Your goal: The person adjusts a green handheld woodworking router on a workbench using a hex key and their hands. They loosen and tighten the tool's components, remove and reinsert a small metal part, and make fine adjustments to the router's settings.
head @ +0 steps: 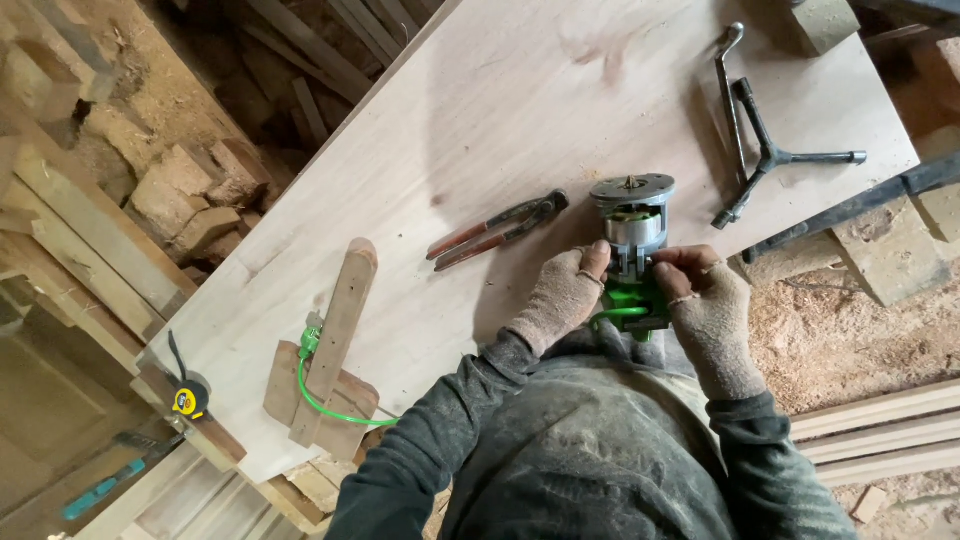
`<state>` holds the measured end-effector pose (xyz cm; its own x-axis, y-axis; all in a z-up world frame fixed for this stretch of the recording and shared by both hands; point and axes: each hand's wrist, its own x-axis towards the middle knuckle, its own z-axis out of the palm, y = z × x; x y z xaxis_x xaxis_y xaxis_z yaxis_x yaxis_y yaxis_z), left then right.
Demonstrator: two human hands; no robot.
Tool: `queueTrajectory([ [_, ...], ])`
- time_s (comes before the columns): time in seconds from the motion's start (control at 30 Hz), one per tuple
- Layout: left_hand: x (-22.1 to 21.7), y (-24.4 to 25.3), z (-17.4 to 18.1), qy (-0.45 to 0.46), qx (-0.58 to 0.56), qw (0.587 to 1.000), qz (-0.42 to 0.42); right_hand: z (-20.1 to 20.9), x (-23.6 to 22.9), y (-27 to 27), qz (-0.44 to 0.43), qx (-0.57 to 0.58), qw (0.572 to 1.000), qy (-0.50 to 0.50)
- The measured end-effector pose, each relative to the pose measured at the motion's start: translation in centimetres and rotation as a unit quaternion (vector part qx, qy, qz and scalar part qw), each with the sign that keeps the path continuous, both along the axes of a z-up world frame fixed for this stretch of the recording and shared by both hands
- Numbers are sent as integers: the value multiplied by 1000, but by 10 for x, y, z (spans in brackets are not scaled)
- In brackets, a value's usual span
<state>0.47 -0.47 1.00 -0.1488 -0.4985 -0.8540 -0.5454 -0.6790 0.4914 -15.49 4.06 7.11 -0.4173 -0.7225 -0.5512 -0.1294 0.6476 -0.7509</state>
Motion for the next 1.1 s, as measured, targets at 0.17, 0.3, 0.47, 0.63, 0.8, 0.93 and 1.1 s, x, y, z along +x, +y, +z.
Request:
queueTrajectory([
  [0.17,1,1,-5,-2,-2,1000,3,-38,-11,14,40,-16,996,81],
  [0.3,1,0,-3,3,1,1000,2,-20,-8,1,46,22,997,54],
  [0.47,3,5,-17,2,8,1000,14,5,-5,-12,0,34,999,-23],
  [0.63,4,5,-20,3,13,999,31,-17,-10,-3,33,51,997,57],
  [0.8,3,1,-19,4,15,1000,22,-12,-6,-4,63,65,995,46],
  [0.93,3,0,-15,5,14,1000,25,3,-3,-15,56,64,996,23],
  [1.1,8,1,-16,10,21,999,23,-12,-11,-10,89,80,989,90],
])
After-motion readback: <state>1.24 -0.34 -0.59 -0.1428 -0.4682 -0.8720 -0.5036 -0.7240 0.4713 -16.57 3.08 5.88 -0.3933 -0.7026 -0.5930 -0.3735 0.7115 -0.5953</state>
